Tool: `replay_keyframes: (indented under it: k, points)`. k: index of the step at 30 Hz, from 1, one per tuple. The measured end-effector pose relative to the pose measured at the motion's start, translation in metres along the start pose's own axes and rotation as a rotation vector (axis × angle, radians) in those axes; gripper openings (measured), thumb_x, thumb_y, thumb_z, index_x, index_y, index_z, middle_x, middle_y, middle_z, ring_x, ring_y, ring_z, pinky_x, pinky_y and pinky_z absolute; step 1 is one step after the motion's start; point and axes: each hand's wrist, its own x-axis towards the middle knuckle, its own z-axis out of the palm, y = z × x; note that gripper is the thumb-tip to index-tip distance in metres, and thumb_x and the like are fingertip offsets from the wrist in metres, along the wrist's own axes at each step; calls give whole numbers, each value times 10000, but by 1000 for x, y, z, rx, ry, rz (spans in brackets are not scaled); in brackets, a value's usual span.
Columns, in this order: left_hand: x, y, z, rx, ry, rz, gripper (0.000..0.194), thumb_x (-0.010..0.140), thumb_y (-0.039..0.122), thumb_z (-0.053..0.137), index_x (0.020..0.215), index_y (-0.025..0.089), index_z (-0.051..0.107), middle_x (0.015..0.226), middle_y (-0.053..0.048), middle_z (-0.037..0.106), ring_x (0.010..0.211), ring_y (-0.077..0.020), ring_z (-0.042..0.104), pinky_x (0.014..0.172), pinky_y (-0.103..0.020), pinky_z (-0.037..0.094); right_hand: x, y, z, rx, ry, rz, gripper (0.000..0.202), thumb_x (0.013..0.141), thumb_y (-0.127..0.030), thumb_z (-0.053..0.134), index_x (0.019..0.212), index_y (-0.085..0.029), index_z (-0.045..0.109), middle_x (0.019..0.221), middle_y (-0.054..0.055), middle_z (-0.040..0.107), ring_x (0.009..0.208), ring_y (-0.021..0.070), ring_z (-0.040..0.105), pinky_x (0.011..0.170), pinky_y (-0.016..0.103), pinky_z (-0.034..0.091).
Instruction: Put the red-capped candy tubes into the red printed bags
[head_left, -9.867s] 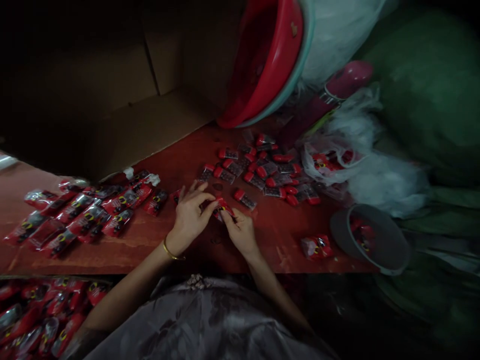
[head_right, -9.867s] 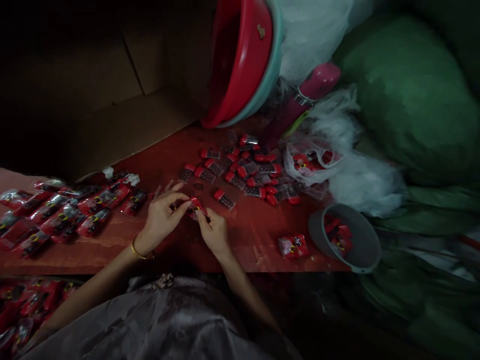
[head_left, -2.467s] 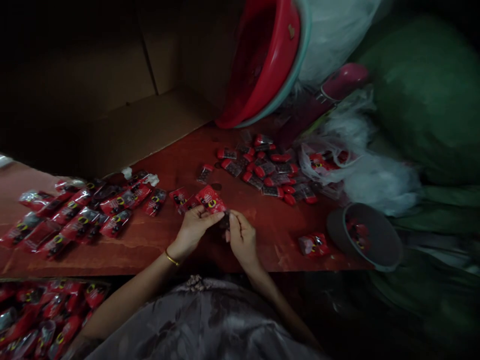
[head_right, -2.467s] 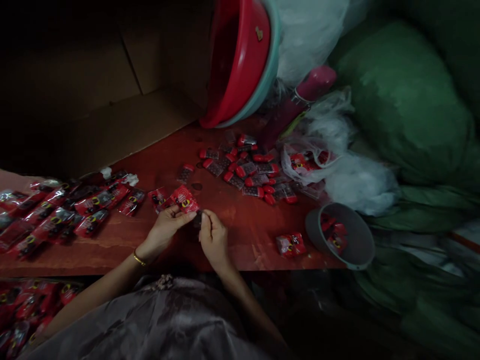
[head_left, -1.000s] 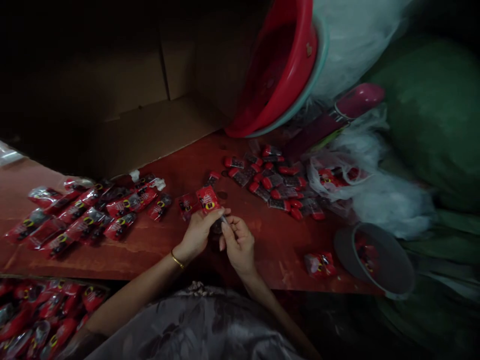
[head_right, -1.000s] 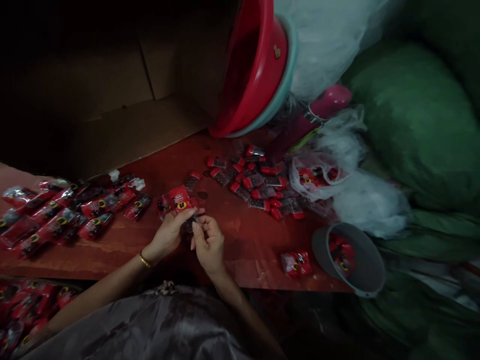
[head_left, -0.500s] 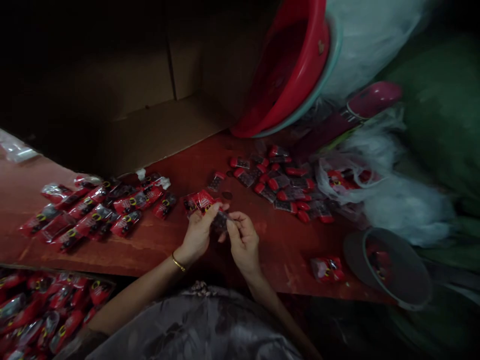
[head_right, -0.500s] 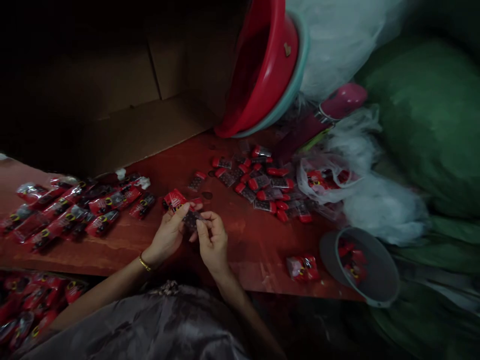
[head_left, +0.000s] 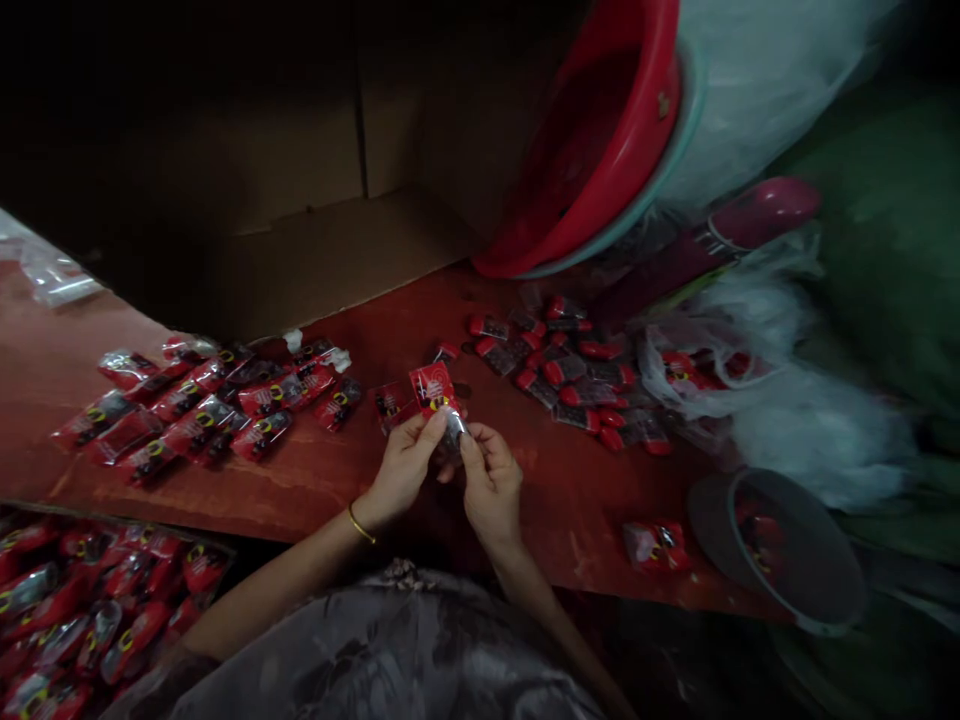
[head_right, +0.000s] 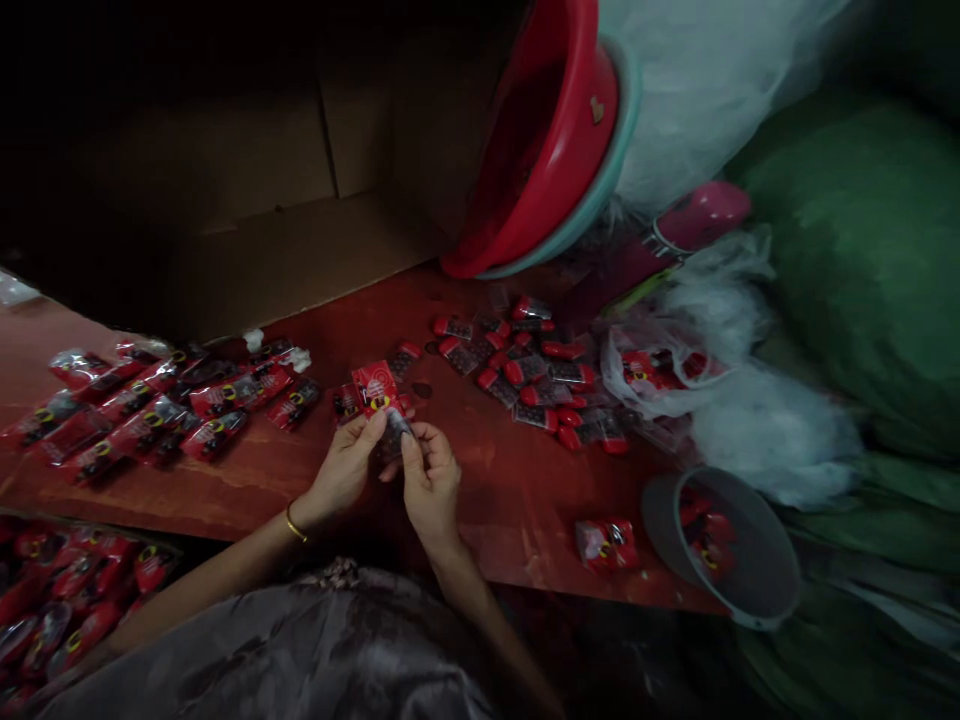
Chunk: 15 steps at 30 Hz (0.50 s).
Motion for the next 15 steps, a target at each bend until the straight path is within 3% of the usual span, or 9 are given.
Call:
replay_keyframes:
  k: [6,11,15]
  points:
    - [-5,1,-3,87,13,-32,423,622,524,728,668,124,599,497,46,457,457,-51,366,454,-196,277,4,3,-1,-16,-13,30,250,833,-439,552,870,-194,520,587,-34,600,430,96,538,429,214,453]
    - [-7,-4,-12,-21,11,-81,457,688,570,654,614,129,559,559,16,497,496,-64,418,503,-214,314,11,6,-4,69,-131,46,272,770,-436,630,753,-193,508,527,-61,579,389,80,521,433,199,449]
    - [-4,-6,-17,-25,34,-53,447,694,544,670,588,129,541,549,17,492,519,-62,424,532,-206,338,18,10,12,101,-146,77,315,736,-458,658,717,-199,480,504,-70,564,382,79,500,424,198,444]
